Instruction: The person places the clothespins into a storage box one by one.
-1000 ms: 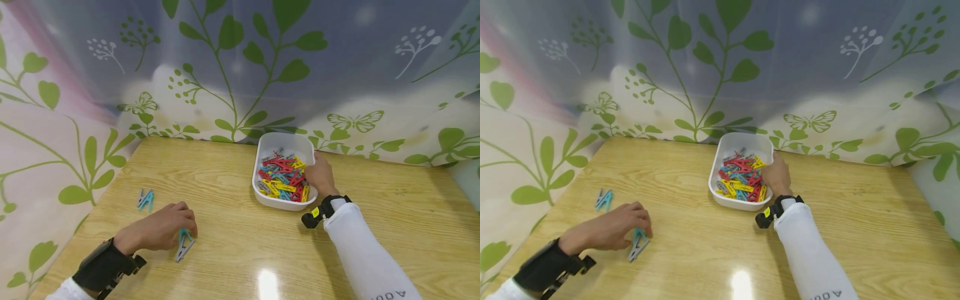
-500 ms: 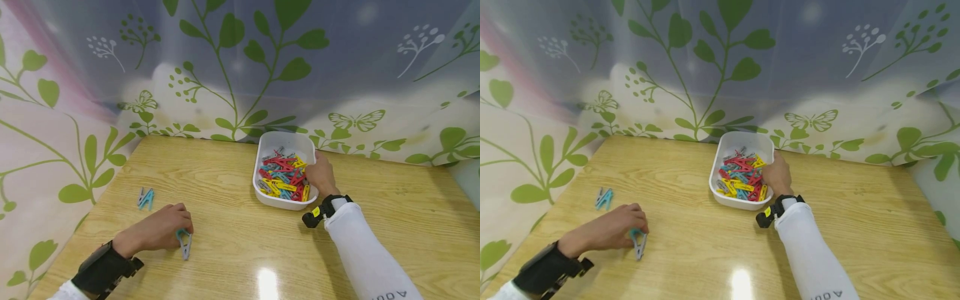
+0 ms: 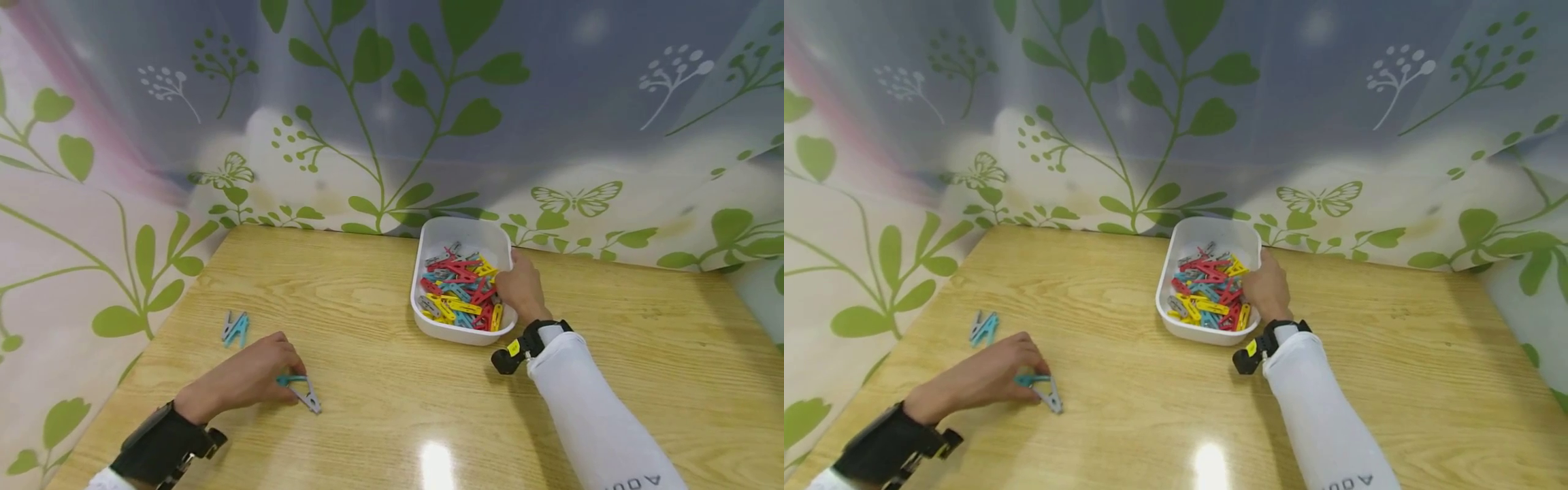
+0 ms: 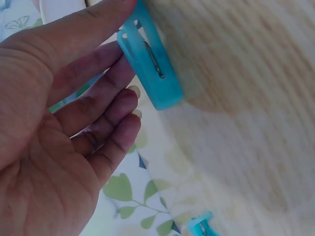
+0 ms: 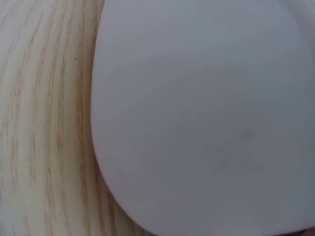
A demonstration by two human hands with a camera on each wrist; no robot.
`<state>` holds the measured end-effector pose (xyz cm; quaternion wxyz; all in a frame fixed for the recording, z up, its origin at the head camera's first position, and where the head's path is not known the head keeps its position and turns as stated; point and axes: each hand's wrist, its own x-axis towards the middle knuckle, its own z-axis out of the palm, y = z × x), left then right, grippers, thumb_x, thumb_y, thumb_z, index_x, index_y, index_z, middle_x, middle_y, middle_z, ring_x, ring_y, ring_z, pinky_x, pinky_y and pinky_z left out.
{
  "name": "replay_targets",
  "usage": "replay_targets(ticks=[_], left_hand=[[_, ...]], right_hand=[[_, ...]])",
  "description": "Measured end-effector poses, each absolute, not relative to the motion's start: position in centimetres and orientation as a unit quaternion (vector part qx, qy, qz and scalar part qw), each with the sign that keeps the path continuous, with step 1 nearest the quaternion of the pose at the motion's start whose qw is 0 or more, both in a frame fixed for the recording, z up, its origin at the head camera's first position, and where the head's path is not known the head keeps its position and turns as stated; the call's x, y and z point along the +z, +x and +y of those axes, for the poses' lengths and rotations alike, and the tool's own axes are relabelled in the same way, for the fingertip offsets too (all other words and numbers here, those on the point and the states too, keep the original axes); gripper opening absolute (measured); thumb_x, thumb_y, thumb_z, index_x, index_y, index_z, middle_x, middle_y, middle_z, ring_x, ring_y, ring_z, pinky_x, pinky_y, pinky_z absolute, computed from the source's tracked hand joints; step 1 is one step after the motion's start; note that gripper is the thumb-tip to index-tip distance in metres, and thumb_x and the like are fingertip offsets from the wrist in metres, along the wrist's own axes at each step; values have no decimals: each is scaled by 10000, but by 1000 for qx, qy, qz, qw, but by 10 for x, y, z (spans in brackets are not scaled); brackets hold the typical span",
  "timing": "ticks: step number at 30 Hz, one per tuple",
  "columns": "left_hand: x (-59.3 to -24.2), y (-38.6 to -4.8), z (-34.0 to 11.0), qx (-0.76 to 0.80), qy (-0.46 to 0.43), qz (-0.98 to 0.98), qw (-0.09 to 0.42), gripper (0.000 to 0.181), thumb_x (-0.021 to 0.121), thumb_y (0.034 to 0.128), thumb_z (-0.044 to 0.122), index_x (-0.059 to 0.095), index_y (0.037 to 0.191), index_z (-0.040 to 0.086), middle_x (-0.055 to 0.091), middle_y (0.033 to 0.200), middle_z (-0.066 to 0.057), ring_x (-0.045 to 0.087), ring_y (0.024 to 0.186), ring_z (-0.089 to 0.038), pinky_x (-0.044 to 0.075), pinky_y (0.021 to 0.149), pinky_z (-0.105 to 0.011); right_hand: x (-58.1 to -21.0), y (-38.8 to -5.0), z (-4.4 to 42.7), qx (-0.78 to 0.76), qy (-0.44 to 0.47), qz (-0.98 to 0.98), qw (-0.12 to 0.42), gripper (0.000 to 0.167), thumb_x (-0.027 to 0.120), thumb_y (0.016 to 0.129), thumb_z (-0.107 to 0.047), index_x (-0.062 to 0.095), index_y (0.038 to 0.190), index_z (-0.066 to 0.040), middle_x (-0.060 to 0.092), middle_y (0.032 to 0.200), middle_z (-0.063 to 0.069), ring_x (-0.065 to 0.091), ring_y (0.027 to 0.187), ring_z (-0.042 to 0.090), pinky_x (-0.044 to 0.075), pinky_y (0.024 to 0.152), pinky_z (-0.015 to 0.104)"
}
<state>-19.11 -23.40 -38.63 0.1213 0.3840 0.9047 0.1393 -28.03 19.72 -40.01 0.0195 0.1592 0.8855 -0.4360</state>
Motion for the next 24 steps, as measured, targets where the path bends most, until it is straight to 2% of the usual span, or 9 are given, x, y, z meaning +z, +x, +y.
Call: replay_targets(ticks=[10,16,24], left_hand=[[-387,-191,-241,139,386,907,97,235,816,753,283,741,934,152,638,893,110,506,855,-110,466,720,-303],[-371,-201,-245,159,387,905,78,227,803,772,222,733,966,128,642,923,60,508,874,-154,469,732,-319],[-345,-226,-213,155,407,900,-19,263,779,804,210,708,1034,104,630,991,-5,520,986,-216,443,832,-355]], right_hand=[[-400,-282,195,-434,165,885,17,612,434,878,-19,303,1476,-24,502,1312,257,511,1133,378,415,942,526],[-402,-282,194,-442,163,882,13,609,450,875,-4,315,1469,-20,507,1307,254,513,1122,373,413,946,526],[-403,-283,194,-442,167,881,8,630,462,855,9,323,1468,-24,512,1303,249,511,1127,378,406,952,529]])
